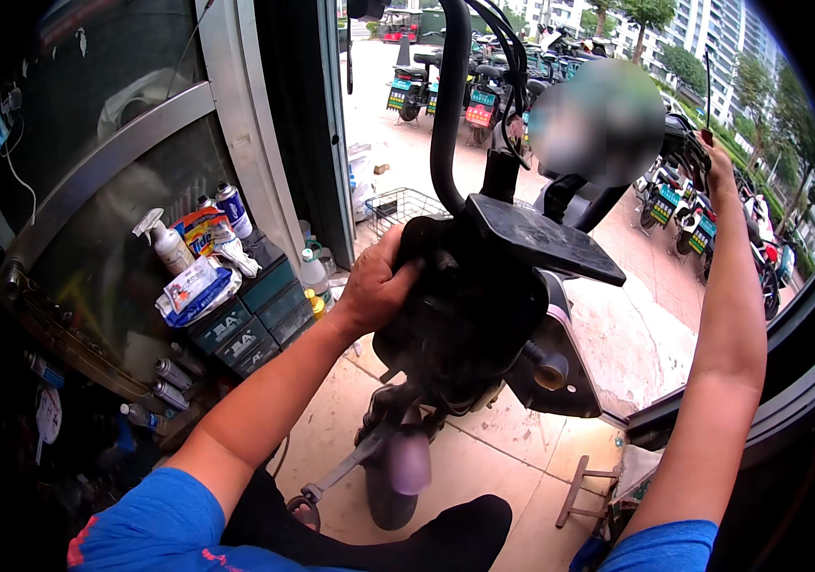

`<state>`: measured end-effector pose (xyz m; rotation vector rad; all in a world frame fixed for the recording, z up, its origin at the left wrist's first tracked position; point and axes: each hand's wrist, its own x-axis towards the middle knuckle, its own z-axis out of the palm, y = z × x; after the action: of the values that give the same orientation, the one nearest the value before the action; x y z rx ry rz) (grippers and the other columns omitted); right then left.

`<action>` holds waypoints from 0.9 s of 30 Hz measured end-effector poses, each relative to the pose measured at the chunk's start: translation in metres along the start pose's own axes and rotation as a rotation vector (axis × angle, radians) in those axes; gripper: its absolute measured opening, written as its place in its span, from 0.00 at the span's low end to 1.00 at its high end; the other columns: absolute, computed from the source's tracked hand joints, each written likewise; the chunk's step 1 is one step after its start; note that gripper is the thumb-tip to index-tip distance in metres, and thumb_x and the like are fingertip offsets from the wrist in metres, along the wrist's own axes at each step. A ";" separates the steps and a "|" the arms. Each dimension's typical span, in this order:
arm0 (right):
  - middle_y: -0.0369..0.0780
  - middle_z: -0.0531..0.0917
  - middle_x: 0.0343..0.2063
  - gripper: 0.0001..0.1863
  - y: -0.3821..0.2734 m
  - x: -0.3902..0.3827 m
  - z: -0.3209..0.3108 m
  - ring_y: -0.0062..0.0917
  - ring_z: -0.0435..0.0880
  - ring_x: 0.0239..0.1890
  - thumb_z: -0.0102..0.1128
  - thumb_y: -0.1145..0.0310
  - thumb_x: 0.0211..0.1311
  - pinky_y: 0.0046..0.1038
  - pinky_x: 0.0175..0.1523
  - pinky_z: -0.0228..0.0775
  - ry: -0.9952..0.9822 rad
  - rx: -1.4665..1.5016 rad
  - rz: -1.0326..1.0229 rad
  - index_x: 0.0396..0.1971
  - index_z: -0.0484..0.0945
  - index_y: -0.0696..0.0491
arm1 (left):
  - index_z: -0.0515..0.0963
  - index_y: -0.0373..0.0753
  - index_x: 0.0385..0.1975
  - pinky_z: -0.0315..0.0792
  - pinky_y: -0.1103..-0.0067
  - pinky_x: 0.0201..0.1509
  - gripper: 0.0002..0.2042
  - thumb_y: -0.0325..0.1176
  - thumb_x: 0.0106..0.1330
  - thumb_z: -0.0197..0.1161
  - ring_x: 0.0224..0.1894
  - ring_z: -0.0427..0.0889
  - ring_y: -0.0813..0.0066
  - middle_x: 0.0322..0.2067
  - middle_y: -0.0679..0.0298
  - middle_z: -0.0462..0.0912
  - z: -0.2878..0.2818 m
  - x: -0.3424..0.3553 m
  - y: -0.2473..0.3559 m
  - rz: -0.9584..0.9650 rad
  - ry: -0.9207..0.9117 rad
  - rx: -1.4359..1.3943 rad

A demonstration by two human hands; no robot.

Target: The person unscrews several screws from the front dashboard assembly of a motorcycle using a screwdriver, pulls the plastic panel forward to access the wiring, and removes a small component by hand.

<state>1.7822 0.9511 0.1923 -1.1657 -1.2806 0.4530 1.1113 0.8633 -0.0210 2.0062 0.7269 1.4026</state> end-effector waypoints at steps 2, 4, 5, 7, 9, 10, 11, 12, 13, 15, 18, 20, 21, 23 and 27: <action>0.33 0.85 0.25 0.13 -0.012 0.003 -0.018 0.22 0.81 0.20 0.61 0.53 0.83 0.29 0.23 0.73 0.032 -0.100 -0.027 0.48 0.83 0.47 | 0.77 0.37 0.57 0.79 0.62 0.57 0.14 0.31 0.75 0.63 0.51 0.88 0.44 0.44 0.46 0.88 0.011 0.004 -0.002 0.029 0.029 -0.068; 0.33 0.86 0.27 0.13 0.003 -0.002 0.021 0.21 0.82 0.21 0.61 0.53 0.83 0.29 0.24 0.74 0.138 -0.025 0.041 0.49 0.83 0.47 | 0.78 0.36 0.56 0.79 0.63 0.55 0.13 0.33 0.76 0.64 0.49 0.89 0.46 0.42 0.48 0.88 0.003 0.001 -0.008 -0.010 0.044 -0.042; 0.32 0.87 0.29 0.13 0.006 -0.004 0.033 0.21 0.83 0.22 0.61 0.54 0.83 0.28 0.25 0.74 0.086 0.001 0.017 0.51 0.83 0.47 | 0.78 0.37 0.55 0.79 0.64 0.55 0.13 0.33 0.77 0.64 0.48 0.89 0.47 0.42 0.48 0.89 0.001 -0.002 -0.008 -0.028 0.048 -0.019; 0.33 0.88 0.31 0.13 0.006 -0.006 0.034 0.20 0.84 0.25 0.62 0.55 0.82 0.27 0.28 0.76 0.091 0.026 0.039 0.53 0.84 0.48 | 0.80 0.37 0.54 0.79 0.65 0.54 0.12 0.35 0.78 0.64 0.46 0.89 0.49 0.41 0.49 0.89 -0.004 0.003 -0.008 -0.042 0.034 0.009; 0.33 0.88 0.32 0.14 0.002 -0.003 0.019 0.19 0.85 0.27 0.64 0.56 0.81 0.26 0.31 0.77 0.101 0.008 -0.017 0.52 0.84 0.50 | 0.81 0.36 0.52 0.79 0.67 0.53 0.11 0.36 0.78 0.64 0.44 0.89 0.52 0.40 0.50 0.89 0.001 0.011 -0.010 -0.019 0.048 -0.063; 0.33 0.88 0.33 0.14 -0.006 -0.002 -0.003 0.19 0.85 0.28 0.65 0.56 0.80 0.25 0.33 0.77 0.121 -0.018 -0.066 0.52 0.85 0.51 | 0.81 0.36 0.51 0.79 0.68 0.53 0.11 0.36 0.78 0.64 0.43 0.89 0.53 0.39 0.50 0.89 0.010 0.010 -0.013 -0.012 0.051 -0.129; 0.33 0.88 0.34 0.15 -0.019 -0.003 -0.029 0.19 0.85 0.29 0.66 0.56 0.80 0.24 0.35 0.77 0.144 -0.055 -0.115 0.51 0.85 0.53 | 0.82 0.36 0.51 0.79 0.70 0.52 0.11 0.37 0.80 0.63 0.42 0.88 0.59 0.39 0.52 0.89 0.017 0.012 -0.012 -0.046 0.025 -0.138; 0.33 0.88 0.33 0.16 -0.010 -0.008 -0.010 0.19 0.84 0.29 0.67 0.55 0.79 0.23 0.36 0.76 0.260 -0.128 -0.158 0.48 0.86 0.53 | 0.82 0.36 0.54 0.78 0.72 0.54 0.13 0.38 0.82 0.62 0.45 0.87 0.65 0.42 0.56 0.89 0.011 0.007 -0.016 -0.069 0.005 -0.147; 0.34 0.89 0.33 0.20 -0.021 -0.012 -0.016 0.20 0.84 0.31 0.67 0.50 0.78 0.25 0.40 0.75 0.292 -0.437 -0.094 0.41 0.88 0.55 | 0.82 0.36 0.57 0.77 0.75 0.57 0.14 0.38 0.83 0.61 0.48 0.85 0.72 0.44 0.61 0.88 0.010 0.009 -0.016 -0.069 -0.023 -0.186; 0.36 0.90 0.34 0.27 -0.024 -0.028 -0.007 0.21 0.83 0.35 0.65 0.42 0.78 0.29 0.44 0.74 0.593 -0.718 -0.326 0.41 0.89 0.54 | 0.81 0.35 0.62 0.76 0.78 0.60 0.16 0.39 0.86 0.58 0.52 0.82 0.79 0.49 0.65 0.88 0.008 0.012 -0.018 -0.060 -0.086 -0.271; 0.37 0.94 0.39 0.27 -0.043 -0.073 0.023 0.21 0.89 0.39 0.62 0.42 0.79 0.30 0.43 0.78 0.859 -0.891 -0.722 0.45 0.90 0.55 | 0.81 0.34 0.61 0.76 0.78 0.61 0.15 0.36 0.86 0.58 0.53 0.82 0.79 0.50 0.64 0.87 -0.003 0.013 -0.022 -0.090 -0.125 -0.279; 0.39 0.93 0.40 0.25 -0.066 -0.116 0.025 0.20 0.89 0.36 0.60 0.46 0.82 0.24 0.38 0.78 0.795 -0.453 -0.652 0.44 0.90 0.56 | 0.81 0.34 0.61 0.76 0.78 0.62 0.14 0.33 0.85 0.57 0.54 0.82 0.79 0.50 0.64 0.86 -0.005 0.014 -0.026 -0.109 -0.175 -0.336; 0.39 0.93 0.39 0.24 -0.078 -0.141 0.027 0.18 0.88 0.33 0.59 0.48 0.84 0.21 0.36 0.77 0.787 -0.307 -0.597 0.44 0.89 0.56 | 0.81 0.33 0.61 0.76 0.77 0.62 0.13 0.31 0.84 0.57 0.54 0.82 0.78 0.50 0.64 0.86 -0.006 0.013 -0.028 -0.121 -0.198 -0.361; 0.36 0.89 0.34 0.21 -0.085 -0.225 0.051 0.14 0.81 0.26 0.58 0.50 0.85 0.17 0.30 0.69 0.753 -0.192 -0.400 0.51 0.86 0.55 | 0.81 0.33 0.60 0.76 0.77 0.63 0.13 0.28 0.82 0.57 0.54 0.82 0.77 0.50 0.62 0.86 -0.010 0.013 -0.028 -0.088 -0.189 -0.362; 0.34 0.80 0.33 0.20 -0.090 -0.404 0.179 0.12 0.73 0.22 0.54 0.51 0.87 0.17 0.24 0.61 0.657 -0.018 -0.017 0.57 0.76 0.55 | 0.80 0.34 0.53 0.80 0.64 0.51 0.10 0.25 0.75 0.60 0.47 0.90 0.47 0.42 0.45 0.89 -0.011 0.015 -0.031 0.040 -0.088 -0.269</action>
<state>1.4720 0.6603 0.0432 -1.1831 -0.7212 0.0272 1.1018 0.8964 -0.0306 1.8663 0.4365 1.3465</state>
